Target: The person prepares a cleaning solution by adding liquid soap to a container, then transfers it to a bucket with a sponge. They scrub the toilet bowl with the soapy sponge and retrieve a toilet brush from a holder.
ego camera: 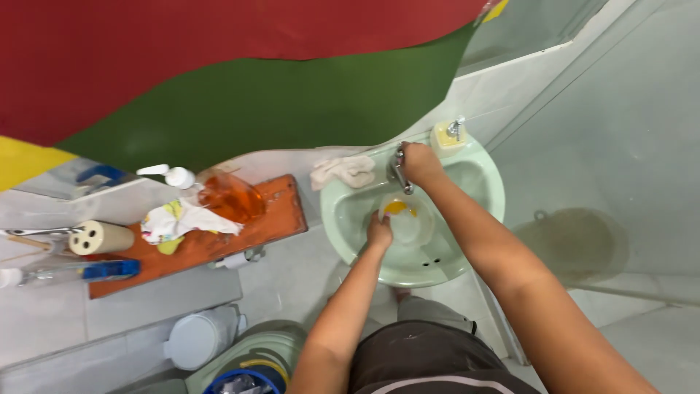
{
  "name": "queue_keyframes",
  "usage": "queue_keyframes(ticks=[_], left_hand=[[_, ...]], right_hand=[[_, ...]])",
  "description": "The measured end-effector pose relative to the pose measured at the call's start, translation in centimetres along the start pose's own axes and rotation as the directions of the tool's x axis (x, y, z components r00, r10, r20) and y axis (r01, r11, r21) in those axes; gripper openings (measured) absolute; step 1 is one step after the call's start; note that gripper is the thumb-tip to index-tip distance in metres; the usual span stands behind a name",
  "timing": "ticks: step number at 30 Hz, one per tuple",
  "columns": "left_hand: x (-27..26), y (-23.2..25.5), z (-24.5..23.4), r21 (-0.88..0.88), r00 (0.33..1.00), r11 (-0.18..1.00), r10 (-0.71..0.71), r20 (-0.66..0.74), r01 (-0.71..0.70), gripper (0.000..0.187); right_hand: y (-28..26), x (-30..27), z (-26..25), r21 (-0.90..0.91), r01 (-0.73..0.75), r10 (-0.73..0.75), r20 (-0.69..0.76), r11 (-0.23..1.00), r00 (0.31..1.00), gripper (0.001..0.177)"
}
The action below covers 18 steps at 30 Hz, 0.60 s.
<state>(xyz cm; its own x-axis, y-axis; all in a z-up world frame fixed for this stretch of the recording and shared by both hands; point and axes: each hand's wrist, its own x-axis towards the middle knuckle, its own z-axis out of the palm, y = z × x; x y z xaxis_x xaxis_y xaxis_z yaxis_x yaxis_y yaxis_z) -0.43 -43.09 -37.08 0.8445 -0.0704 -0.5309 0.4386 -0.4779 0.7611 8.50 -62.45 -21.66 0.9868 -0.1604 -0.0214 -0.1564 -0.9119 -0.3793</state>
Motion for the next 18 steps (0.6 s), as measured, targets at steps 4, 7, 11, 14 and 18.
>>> queue_keyframes(ticks=[4,7,11,14,18], left_hand=[[0.1,1.9,1.7,-0.042,0.996,0.996,-0.085,-0.029,0.084,0.054],[0.2,1.5,2.6,-0.062,0.991,0.994,-0.098,-0.09,0.093,0.052],[0.2,1.4,3.3,-0.115,0.989,0.987,-0.124,-0.084,0.114,0.049],[1.1,-0.2,3.8,-0.093,0.989,0.988,-0.131,-0.065,0.125,0.049],[3.3,-2.9,5.1,-0.083,0.987,0.986,-0.151,-0.05,0.146,0.049]], right_hand=[[0.4,0.6,-2.0,0.014,0.1,-0.101,0.042,0.995,0.994,0.017],[0.4,1.0,-2.3,-0.083,0.185,-0.176,0.106,0.979,0.979,0.03],[0.4,1.0,-3.0,-0.112,0.282,-0.26,0.176,0.953,0.949,0.049],[0.7,0.5,-3.1,-0.116,0.336,-0.316,0.162,0.935,0.935,0.05],[0.9,0.1,-3.6,-0.106,0.406,-0.399,0.079,0.908,0.913,0.047]])
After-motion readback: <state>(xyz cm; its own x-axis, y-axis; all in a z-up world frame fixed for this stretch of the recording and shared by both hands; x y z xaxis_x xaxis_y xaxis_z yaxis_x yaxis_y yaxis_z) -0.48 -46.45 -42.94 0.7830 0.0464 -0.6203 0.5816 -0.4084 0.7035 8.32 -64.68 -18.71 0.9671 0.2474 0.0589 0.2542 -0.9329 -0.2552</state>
